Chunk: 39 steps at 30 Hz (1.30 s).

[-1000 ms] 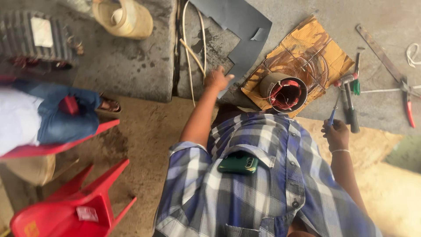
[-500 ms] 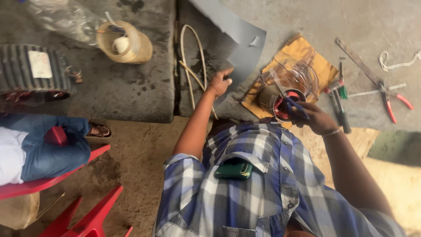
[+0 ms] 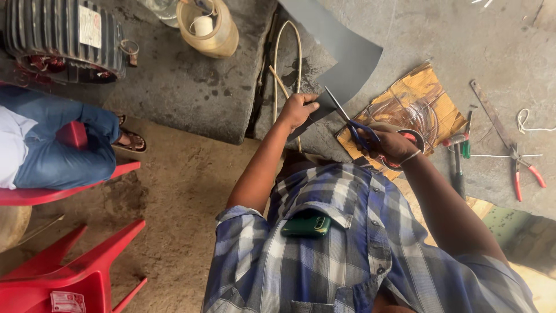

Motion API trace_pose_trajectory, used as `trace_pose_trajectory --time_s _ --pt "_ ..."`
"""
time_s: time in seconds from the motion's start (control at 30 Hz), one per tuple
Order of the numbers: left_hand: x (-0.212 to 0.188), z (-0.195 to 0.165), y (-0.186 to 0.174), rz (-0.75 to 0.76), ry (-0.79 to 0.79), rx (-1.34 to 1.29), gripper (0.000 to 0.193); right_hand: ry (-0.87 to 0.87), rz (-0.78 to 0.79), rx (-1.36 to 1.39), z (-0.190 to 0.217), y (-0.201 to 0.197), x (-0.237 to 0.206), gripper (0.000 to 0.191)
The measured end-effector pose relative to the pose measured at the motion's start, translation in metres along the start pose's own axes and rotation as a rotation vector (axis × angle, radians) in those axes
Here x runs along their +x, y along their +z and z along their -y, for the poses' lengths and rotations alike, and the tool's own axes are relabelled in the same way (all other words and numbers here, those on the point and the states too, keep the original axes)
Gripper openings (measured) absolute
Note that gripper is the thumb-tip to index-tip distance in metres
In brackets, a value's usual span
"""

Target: The person uses scissors to trim the ends of red wires protruding from a cylindrical coil. They repeatedly pull wire ends, cut them, and adjust the coil on a wooden board.

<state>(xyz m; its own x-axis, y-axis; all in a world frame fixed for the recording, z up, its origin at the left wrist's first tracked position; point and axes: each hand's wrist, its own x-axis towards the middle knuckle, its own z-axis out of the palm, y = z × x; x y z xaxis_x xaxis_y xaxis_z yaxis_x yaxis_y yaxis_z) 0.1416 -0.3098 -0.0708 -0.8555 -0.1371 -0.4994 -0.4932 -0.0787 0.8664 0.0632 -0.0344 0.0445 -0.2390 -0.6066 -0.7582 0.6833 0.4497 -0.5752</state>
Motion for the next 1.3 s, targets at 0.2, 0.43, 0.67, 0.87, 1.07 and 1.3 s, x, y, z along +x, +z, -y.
trace_pose_trajectory --time_s 0.2,0.43,0.67,0.87,1.07,1.3 --pt "-0.012 0.009 -0.017 0.023 -0.019 0.004 0.040 0.026 0.070 -0.064 -0.017 0.000 0.015 0.037" --pt "-0.028 0.017 -0.027 -0.040 -0.088 0.010 0.041 0.073 0.176 -0.064 -0.017 0.014 0.009 0.039" --pt "-0.051 0.025 -0.072 -0.411 -0.008 -0.398 0.013 0.016 -0.226 -0.470 0.028 0.003 0.002 0.036" --pt "-0.092 -0.023 -0.080 -0.631 0.129 -0.433 0.022 -0.109 -0.422 -0.504 0.036 0.007 0.054 0.033" --pt "-0.121 -0.072 -0.071 -0.682 0.295 -0.158 0.049 -0.514 -0.087 -0.264 0.000 0.039 0.020 0.046" --pt "-0.104 -0.082 -0.051 -0.593 0.485 0.065 0.052 -0.070 -0.560 -0.590 0.016 0.025 0.030 0.060"
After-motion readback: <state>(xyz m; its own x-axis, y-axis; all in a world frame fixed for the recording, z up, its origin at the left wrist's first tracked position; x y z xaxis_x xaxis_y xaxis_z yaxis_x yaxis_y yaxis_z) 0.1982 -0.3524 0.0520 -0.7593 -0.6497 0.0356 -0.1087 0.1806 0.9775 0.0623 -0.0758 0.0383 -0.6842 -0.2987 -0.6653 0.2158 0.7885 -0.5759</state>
